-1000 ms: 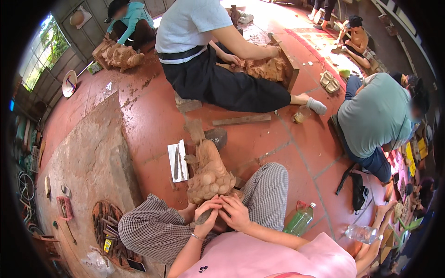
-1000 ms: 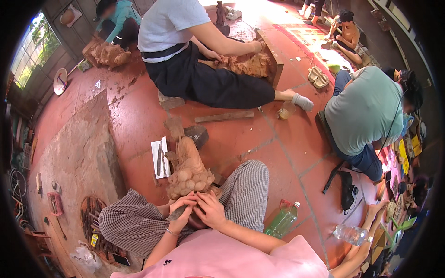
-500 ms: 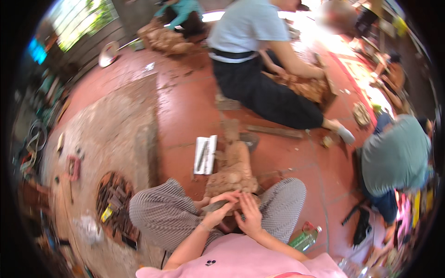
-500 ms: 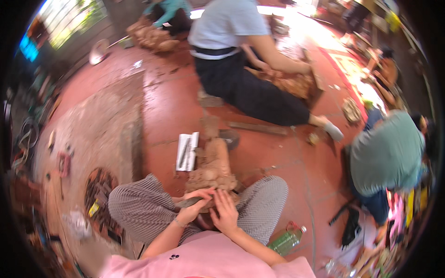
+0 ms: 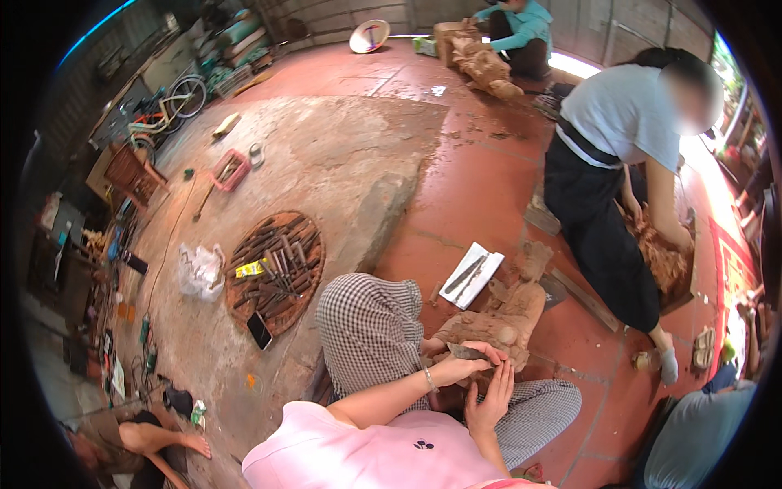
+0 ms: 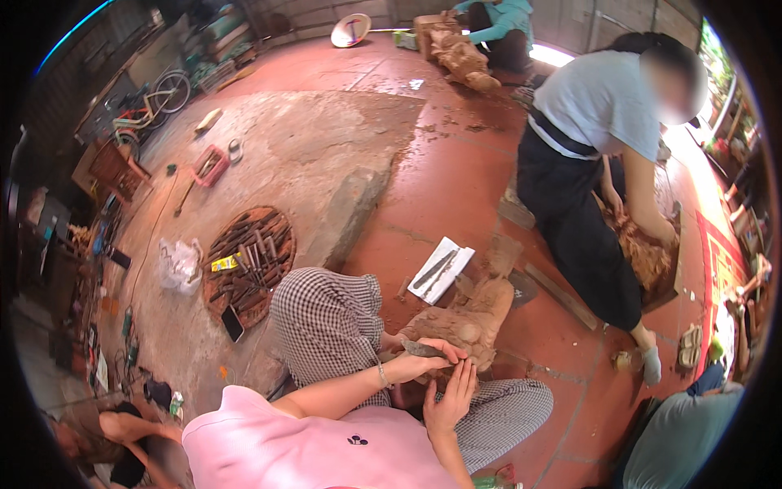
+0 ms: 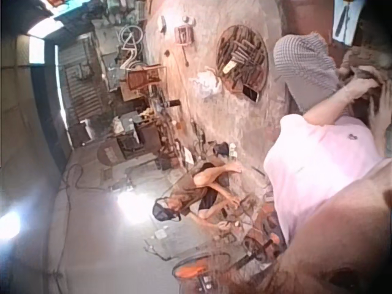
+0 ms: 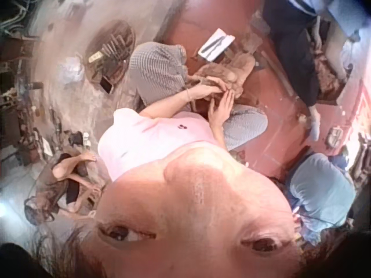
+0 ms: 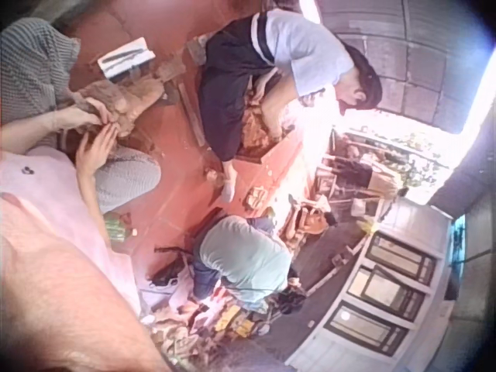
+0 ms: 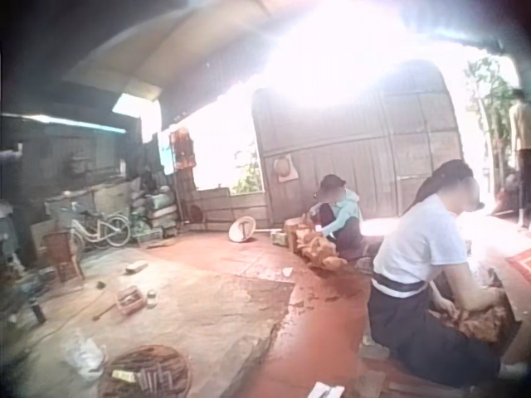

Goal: The person sits on the floor and carves a wooden sculpture using a knife. They hold the wood with one hand and carefully shape it with the other, occasionally adjusting their grip and the position of the piece.

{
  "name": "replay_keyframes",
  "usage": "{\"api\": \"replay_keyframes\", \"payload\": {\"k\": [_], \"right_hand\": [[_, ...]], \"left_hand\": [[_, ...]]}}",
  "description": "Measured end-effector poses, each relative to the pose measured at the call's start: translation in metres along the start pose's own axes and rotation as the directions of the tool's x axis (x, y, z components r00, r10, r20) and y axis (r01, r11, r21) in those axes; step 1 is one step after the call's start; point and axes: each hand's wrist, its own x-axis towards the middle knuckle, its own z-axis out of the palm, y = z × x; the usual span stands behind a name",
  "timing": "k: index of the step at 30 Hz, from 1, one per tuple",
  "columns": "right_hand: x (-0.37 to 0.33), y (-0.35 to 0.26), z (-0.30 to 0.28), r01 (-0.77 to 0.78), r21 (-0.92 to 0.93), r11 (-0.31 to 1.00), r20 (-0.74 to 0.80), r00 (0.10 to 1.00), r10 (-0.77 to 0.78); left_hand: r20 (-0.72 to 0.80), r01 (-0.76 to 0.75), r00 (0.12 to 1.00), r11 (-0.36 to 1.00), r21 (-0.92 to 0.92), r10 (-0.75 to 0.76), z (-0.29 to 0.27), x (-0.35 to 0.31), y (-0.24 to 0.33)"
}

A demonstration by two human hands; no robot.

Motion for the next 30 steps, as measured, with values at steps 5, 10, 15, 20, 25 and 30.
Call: {"api": "replay_keyframes", "payload": {"k": [5, 10, 15, 20, 25, 30], "right_hand": [[-0.001, 0.004, 0.0, 0.021, 0.001, 1.0, 0.044, 0.999, -0.021], [-0.005, 0.004, -0.002, 0.026, 0.022, 0.999, 0.079, 0.997, -0.027], [0.002, -0.007, 0.001, -0.035, 0.092, 0.995, -0.025, 0.999, 0.037], [-0.007, 0.0, 0.001, 0.026, -0.027, 0.999, 0.141, 0.99, -0.022], [-0.009, 0.009, 0.009, -0.005, 0.094, 0.996, -0.009, 1.0, 0.006], [-0.004, 0.001, 0.004, 0.007, 0.116, 0.993, -0.023, 1.0, -0.005]], "left_hand": [[-0.053, 0.039, 0.998, 0.998, -0.042, -0.042, -0.004, -0.006, 0.0], [-0.01, 0.01, 1.0, 0.999, 0.043, -0.009, -0.007, -0.009, -0.001], [-0.035, -0.054, 0.998, 0.993, 0.103, 0.058, 0.004, 0.0, 0.005], [-0.098, -0.011, 0.995, 0.995, 0.097, 0.021, 0.0, -0.014, 0.01], [-0.011, -0.143, 0.989, 0.962, 0.234, 0.149, 0.002, -0.005, -0.002], [-0.081, 0.068, 0.996, 0.955, 0.288, -0.046, 0.001, -0.015, 0.006]]}}
